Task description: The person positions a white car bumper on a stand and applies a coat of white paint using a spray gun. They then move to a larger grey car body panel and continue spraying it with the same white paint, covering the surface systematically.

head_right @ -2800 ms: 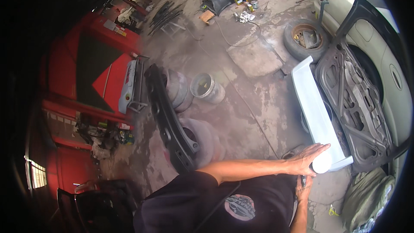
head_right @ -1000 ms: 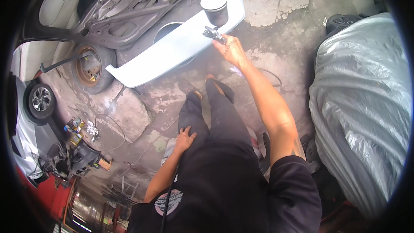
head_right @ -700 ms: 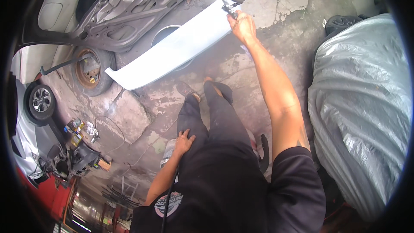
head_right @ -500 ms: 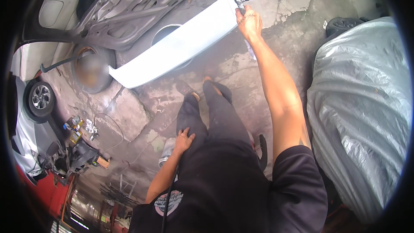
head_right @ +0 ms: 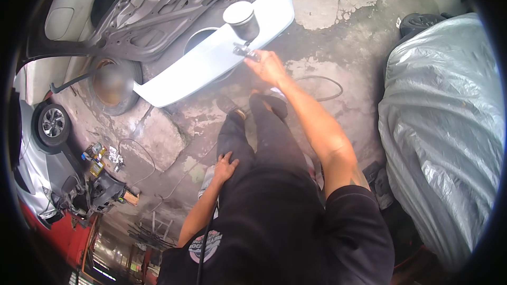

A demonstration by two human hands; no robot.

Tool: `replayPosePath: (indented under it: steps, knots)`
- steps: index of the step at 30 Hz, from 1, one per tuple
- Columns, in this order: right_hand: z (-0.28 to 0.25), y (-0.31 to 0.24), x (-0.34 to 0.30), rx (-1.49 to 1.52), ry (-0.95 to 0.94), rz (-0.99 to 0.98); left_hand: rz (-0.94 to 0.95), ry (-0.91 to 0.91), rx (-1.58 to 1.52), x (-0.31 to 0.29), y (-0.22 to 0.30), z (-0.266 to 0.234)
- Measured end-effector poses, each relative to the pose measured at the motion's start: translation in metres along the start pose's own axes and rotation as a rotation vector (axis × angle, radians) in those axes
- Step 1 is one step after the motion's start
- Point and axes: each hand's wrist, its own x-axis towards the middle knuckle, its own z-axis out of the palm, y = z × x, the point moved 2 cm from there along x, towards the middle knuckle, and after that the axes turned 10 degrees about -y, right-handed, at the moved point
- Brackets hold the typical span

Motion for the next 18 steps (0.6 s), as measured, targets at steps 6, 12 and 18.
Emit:
replayPosePath:
  steps: [6, 12, 18]
  knots:
    - [-0.1, 0.061, 0.024, -0.198, 0.585, -0.023, 0.047, 0.045, -0.015, -0.003, -0.014, 0.001]
    - [-0.093, 0.039, 0.005, -0.273, 0.855, 0.021, 0.06, 0.036, 0.105, 0.005, -0.066, 0.017]
    - [0.055, 0.01, 0.005, -0.097, 0.53, -0.036, -0.093, -0.073, 0.124, -0.013, -0.087, -0.012]
